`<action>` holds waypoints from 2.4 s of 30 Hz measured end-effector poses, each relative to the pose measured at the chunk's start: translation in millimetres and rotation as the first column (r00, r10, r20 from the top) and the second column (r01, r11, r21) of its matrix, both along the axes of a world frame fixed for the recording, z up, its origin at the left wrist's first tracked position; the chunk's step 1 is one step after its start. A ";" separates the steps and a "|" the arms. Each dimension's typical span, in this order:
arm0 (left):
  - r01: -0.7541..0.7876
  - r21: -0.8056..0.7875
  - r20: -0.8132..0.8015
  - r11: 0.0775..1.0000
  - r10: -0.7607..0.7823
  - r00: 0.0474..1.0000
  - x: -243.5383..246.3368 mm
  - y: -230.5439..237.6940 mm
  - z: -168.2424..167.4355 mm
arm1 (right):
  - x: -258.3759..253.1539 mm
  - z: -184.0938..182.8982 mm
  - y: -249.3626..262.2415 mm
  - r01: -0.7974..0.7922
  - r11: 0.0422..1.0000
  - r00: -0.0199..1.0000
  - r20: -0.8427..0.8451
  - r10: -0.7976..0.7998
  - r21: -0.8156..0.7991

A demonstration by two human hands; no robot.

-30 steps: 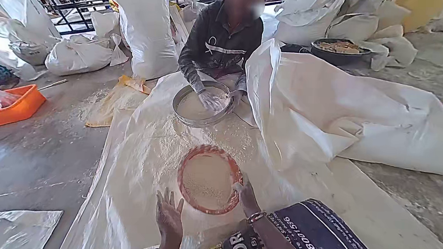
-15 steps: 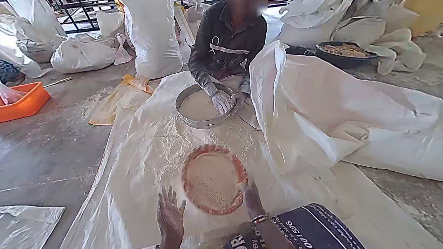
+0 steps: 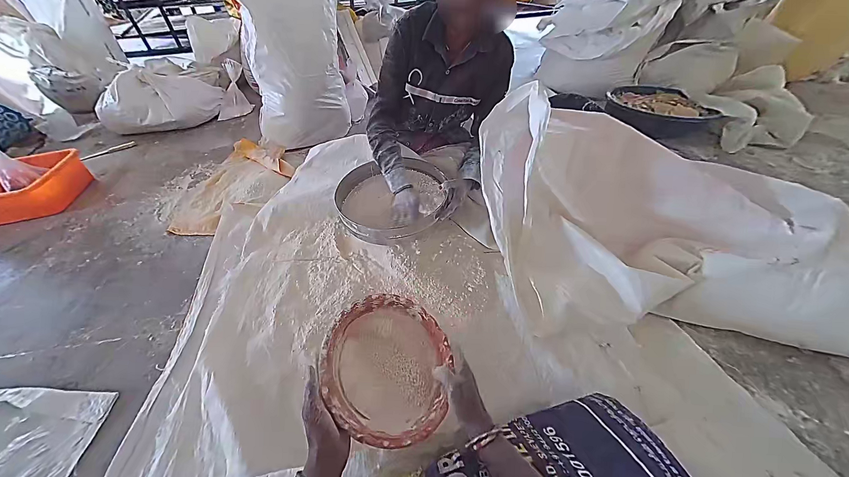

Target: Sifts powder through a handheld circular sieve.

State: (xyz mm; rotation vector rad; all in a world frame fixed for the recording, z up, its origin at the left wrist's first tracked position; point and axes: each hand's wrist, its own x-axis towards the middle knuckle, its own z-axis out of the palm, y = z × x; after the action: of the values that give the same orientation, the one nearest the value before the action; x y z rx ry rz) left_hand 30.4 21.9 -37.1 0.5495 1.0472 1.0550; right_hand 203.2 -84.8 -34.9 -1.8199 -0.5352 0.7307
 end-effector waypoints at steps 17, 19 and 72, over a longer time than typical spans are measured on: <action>0.003 -0.022 -0.014 1.000 -0.003 1.000 0.8 0.0 2.6 | -0.9 1.0 0.5 -0.012 0.998 0.999 0.031 0.014 -0.066; 0.012 -0.028 -0.018 1.000 -0.012 1.000 -1.8 2.3 3.2 | 0.4 3.3 1.7 0.017 0.999 1.000 0.024 -0.016 -0.046; -0.018 -0.002 0.073 1.000 0.018 0.997 -6.9 5.6 6.2 | -0.8 2.6 -0.4 0.007 1.000 0.997 0.077 -0.004 -0.029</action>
State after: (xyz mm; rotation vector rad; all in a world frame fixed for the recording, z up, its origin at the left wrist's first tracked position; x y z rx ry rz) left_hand 23.6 27.5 -30.8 0.4980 0.9904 1.0823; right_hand 202.5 -85.3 -32.3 -1.8823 -0.5719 0.6704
